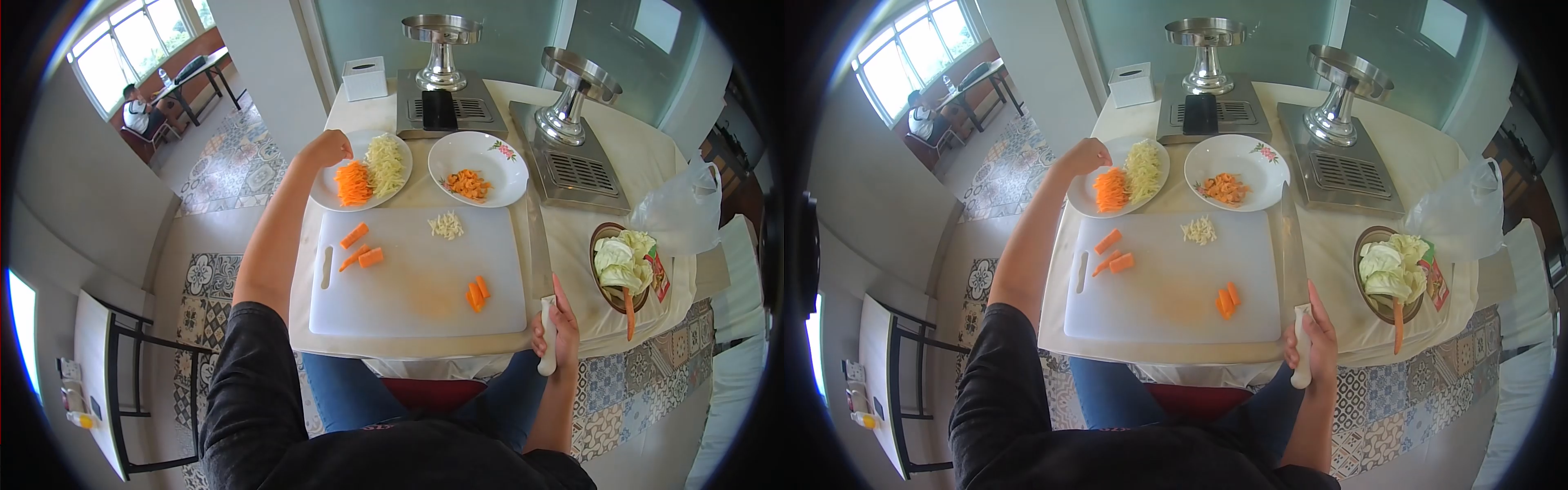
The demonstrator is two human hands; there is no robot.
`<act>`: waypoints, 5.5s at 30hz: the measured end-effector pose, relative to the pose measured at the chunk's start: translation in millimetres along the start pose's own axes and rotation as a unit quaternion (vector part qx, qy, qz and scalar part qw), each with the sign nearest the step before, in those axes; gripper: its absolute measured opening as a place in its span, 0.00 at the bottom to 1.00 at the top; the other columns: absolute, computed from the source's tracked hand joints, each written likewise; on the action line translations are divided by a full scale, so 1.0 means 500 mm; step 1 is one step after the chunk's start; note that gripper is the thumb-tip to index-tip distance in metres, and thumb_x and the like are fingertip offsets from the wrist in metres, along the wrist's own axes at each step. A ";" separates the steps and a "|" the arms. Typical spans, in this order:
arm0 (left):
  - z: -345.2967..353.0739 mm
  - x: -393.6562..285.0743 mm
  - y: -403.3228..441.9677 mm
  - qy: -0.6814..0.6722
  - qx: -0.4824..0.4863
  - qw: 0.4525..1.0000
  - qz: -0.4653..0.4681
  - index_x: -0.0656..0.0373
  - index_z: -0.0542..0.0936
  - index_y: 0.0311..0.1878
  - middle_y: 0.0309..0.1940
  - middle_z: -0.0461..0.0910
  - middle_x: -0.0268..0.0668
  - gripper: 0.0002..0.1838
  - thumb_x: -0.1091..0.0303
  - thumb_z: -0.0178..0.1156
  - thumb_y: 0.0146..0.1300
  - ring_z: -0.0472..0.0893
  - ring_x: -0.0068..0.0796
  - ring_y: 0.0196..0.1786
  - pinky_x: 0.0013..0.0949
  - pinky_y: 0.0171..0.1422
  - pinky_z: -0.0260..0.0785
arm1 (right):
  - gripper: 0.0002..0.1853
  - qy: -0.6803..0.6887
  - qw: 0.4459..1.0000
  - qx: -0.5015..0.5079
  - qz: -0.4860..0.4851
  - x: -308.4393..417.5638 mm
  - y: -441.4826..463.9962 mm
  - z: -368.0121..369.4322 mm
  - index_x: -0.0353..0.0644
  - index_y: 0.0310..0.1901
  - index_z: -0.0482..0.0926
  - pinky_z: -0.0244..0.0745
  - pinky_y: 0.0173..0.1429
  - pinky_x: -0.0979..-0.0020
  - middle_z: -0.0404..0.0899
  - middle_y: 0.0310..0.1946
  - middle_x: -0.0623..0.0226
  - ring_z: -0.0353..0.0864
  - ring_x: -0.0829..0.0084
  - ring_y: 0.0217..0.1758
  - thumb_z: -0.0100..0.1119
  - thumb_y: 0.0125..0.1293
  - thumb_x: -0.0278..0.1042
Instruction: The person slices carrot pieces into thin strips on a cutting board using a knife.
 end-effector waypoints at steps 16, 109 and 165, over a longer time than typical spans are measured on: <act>-0.010 0.029 -0.039 -0.046 -0.119 0.991 -0.043 0.53 0.90 0.41 0.37 0.85 0.44 0.12 0.80 0.64 0.58 0.85 0.39 0.41 0.38 0.49 0.77 | 0.33 -0.001 1.000 0.013 0.012 -0.004 0.002 -0.002 0.49 0.81 0.49 0.66 0.17 0.75 0.72 0.22 0.61 0.66 0.76 0.13 0.44 0.78 0.32; 0.153 -0.493 -0.586 -0.105 -0.348 0.930 -0.042 0.55 0.84 0.36 0.35 0.86 0.32 0.06 0.72 0.70 0.55 0.81 0.36 0.46 0.42 0.60 0.64 | 0.32 -0.285 0.941 0.080 0.165 -0.078 -0.219 0.146 0.55 0.80 0.54 0.73 0.28 0.76 0.74 0.26 0.70 0.71 0.83 0.21 0.49 0.78 0.31; 0.144 -0.453 -0.548 -0.138 -0.262 0.954 -0.053 0.54 0.85 0.44 0.47 0.82 0.33 0.13 0.66 0.73 0.54 0.77 0.38 0.53 0.44 0.66 0.61 | 0.32 -0.374 0.906 0.108 0.167 -0.056 -0.212 0.193 0.56 0.80 0.57 0.72 0.28 0.77 0.73 0.26 0.71 0.70 0.84 0.22 0.49 0.77 0.29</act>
Point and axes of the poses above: each hand's wrist, its own y-axis towards the middle knuckle, its own z-axis out of the palm, x = y × z, the point moved 9 cm from there along y, towards the middle knuckle
